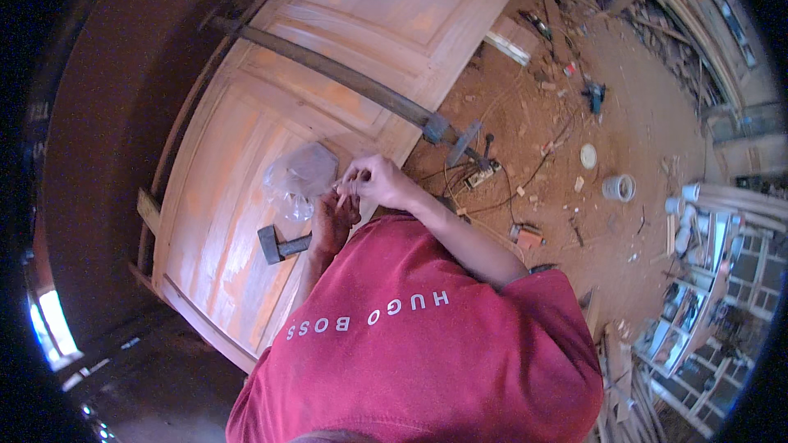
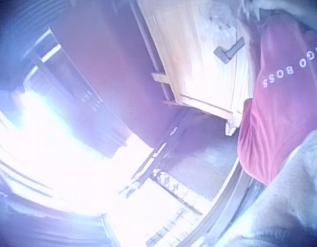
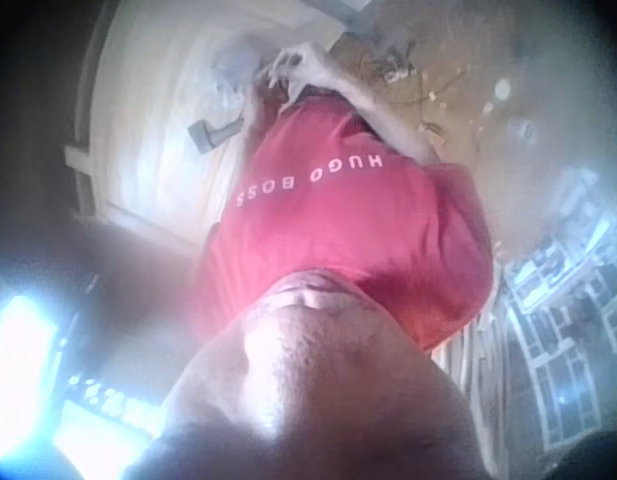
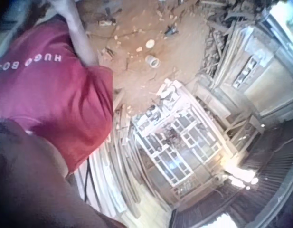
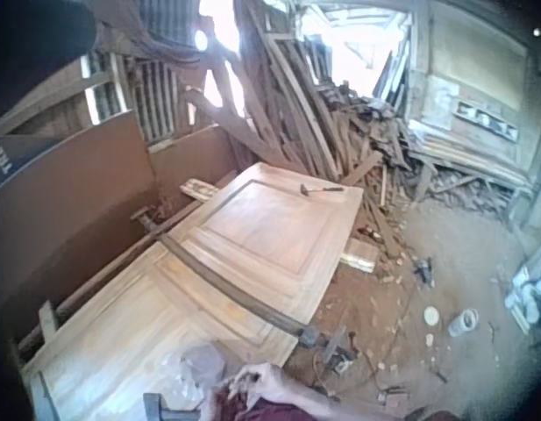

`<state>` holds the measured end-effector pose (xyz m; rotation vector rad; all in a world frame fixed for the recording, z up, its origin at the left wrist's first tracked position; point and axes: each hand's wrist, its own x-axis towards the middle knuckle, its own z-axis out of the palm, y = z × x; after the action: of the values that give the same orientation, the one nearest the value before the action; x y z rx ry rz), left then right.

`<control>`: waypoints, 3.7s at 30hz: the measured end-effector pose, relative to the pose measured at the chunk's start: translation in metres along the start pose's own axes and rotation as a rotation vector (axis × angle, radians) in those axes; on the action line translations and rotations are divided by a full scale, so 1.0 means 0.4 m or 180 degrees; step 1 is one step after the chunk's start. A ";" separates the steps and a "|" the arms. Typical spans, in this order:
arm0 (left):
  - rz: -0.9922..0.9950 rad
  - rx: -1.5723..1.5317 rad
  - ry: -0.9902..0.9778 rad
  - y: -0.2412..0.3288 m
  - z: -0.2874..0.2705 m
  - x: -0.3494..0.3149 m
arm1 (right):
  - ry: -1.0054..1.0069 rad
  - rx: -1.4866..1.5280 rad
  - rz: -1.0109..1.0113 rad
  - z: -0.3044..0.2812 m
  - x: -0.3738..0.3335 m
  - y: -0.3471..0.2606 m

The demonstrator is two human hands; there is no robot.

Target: The person hammers wood blocks onto a wooden panel, tightens a large metal bar clamp, uses a power drill on the assembly, and handles small wood pieces from a bag.

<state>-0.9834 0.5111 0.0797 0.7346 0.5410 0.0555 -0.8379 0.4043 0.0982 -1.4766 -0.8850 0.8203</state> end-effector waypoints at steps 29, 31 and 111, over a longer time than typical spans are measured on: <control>0.0618 0.2587 -0.0805 -0.406 0.811 0.151 | 0.2123 -0.0880 0.0654 -0.740 -0.670 -0.040; 0.0345 0.2545 -0.0776 -0.446 0.850 0.158 | 0.2093 -0.0540 0.0617 -0.782 -0.718 -0.030; 0.3138 -0.0281 0.3102 -0.255 0.595 0.235 | 0.1511 0.0031 0.1545 -1.434 -0.659 0.190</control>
<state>-0.8002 0.3089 0.1166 0.8027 1.0343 1.4012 -0.4502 -0.0991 0.0720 -1.8066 -0.1655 0.7642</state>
